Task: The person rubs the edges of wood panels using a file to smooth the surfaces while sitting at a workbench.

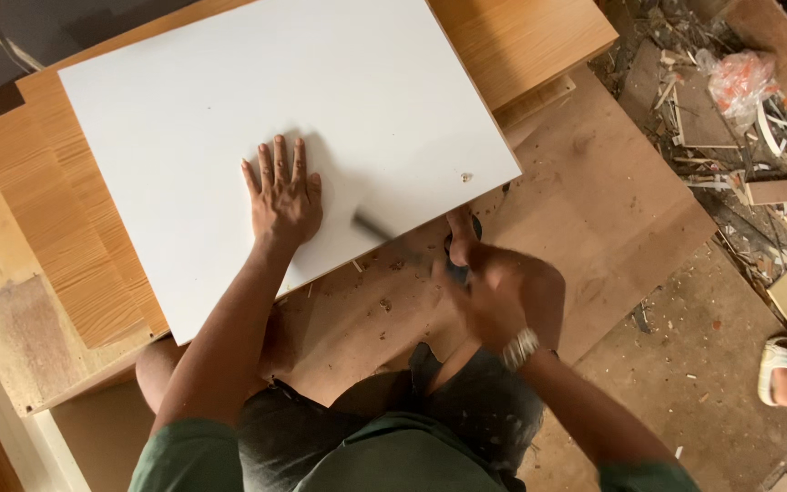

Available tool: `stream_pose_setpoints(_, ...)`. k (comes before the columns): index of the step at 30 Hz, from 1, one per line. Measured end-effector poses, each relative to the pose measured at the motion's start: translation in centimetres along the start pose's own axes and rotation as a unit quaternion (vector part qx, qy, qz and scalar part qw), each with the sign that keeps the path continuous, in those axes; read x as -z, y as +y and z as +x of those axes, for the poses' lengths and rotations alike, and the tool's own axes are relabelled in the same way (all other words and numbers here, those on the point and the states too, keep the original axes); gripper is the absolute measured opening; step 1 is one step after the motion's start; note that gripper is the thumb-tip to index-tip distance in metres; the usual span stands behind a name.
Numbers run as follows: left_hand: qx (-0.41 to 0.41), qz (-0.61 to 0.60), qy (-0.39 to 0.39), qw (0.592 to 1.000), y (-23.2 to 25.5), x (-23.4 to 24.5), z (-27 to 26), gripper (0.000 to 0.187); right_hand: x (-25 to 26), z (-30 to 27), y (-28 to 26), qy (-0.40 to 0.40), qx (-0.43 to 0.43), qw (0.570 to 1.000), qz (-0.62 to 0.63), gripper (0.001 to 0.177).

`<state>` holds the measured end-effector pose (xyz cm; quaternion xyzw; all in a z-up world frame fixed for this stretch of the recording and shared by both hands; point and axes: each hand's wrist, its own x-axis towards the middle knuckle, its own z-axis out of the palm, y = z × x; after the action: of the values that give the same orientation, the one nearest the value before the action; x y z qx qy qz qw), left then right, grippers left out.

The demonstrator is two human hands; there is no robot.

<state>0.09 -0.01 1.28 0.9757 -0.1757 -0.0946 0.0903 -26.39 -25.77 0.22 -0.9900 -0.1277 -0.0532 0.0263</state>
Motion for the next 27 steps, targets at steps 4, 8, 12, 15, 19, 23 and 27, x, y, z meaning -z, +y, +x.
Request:
stream_pose_setpoints(4, 0.003, 0.002, 0.005, 1.0, 0.1, -0.1, 0.0, 0.066, -1.6, 4.4, 3.3, 0.046, -0.007, 0.998, -0.039, 0.055)
stream_pose_setpoints(8, -0.002, 0.028, 0.009, 1.0, -0.2, -1.0, 0.8, 0.067, 1.5, 3.1, 2.6, 0.095, -0.046, 0.994, -0.015, 0.018)
stream_pose_setpoints(12, -0.002, 0.021, 0.001, 1.0, -0.3, -0.8, -0.4, 0.067, -0.1, -2.5, 1.4, 0.043, 0.023, 0.995, -0.088, 0.056)
stream_pose_setpoints(15, -0.011, 0.026, 0.007, 1.0, -0.2, -0.3, 0.2, 0.067, -1.5, -0.4, 4.3, 0.032, -0.035, 0.997, -0.054, 0.062)
stream_pose_setpoints(19, -0.009, 0.043, 0.008, 0.999, -0.4, -1.0, 0.3, 0.069, -2.1, 5.7, 6.7, -0.005, -0.077, 0.996, 0.034, 0.075)
stream_pose_setpoints(23, -0.014, 0.05, 0.029, 0.998, -1.0, -2.1, 1.0, 0.069, -0.2, 5.1, 5.1, 0.136, -0.119, 0.982, 0.052, 0.055)
stream_pose_setpoints(27, -0.132, 0.04, 0.158, 0.978, -0.1, -7.3, 2.0, 0.068, 0.7, 0.4, 4.8, 0.158, -0.204, 0.951, 0.17, 0.051)
